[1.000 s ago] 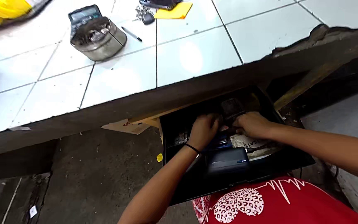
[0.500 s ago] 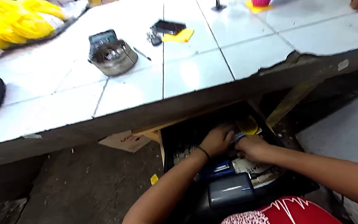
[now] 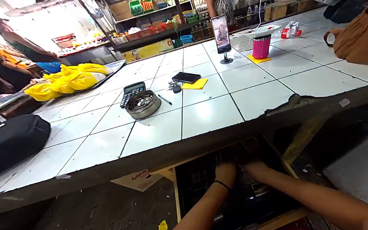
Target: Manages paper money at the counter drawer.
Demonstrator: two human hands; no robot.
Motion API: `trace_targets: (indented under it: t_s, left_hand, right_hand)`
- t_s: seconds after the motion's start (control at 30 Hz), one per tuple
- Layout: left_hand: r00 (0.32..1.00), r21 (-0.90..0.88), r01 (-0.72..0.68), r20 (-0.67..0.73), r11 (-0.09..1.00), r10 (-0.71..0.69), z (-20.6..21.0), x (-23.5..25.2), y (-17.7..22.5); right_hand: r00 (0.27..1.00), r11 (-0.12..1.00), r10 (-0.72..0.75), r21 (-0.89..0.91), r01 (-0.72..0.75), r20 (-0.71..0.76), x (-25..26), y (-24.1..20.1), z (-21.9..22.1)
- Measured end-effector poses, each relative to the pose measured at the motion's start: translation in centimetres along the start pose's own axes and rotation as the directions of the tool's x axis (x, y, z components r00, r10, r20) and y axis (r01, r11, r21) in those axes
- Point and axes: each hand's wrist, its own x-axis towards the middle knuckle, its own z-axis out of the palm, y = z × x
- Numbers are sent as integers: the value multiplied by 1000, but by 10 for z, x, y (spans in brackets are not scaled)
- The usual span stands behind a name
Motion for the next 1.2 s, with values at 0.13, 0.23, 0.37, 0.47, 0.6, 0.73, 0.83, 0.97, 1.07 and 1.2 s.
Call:
trace_targets:
  t_s: [0.13, 0.23, 0.37, 0.47, 0.6, 0.73, 0.83, 0.97, 1.07, 1.2]
  left_hand:
    - [990, 44, 110, 82, 993, -113, -23, -27, 6]
    - [998, -110, 51, -29, 993, -55, -27, -52, 1]
    - [939, -350, -218, -331, 911, 97, 10, -68, -8]
    - [874, -378, -338, -466, 862, 139, 42, -65, -10]
    - [856, -360, -393, -479, 846, 194, 49, -55, -7]
    - [849, -353, -423, -477, 835, 229, 40, -45, -5]
    - [902, -441, -282, -425, 852, 79, 26, -41, -5]
    - [915, -365, -44, -389, 930, -110, 37, -16, -9]
    - [936, -326, 11, -330, 945, -125, 43, 15, -12]
    - [999, -392, -36, 10, 919, 44, 19, 35, -7]
  right_hand:
    - [998, 998, 51, 38, -52, 28, -9, 0, 1]
    - [999, 999, 37, 18, -37, -21, -22, -1, -8]
    - [990, 989, -82, 115, 95, -115, -48, 7, -16]
    - [965, 986, -17, 157, 59, -261, -55, 6, -20]
    - [795, 996, -63, 12, 88, -603, -37, 9, -1]
    - [917, 992, -98, 35, 120, -387, -20, 10, 9]
    - [919, 992, -109, 16, 124, -378, -11, 9, 13]
    - [923, 986, -159, -3, 169, -351, -13, 9, 15]
    - [934, 986, -156, 8, 168, -322, -17, 9, 19]
    - [931, 983, -174, -6, 182, -322, -17, 12, 23]
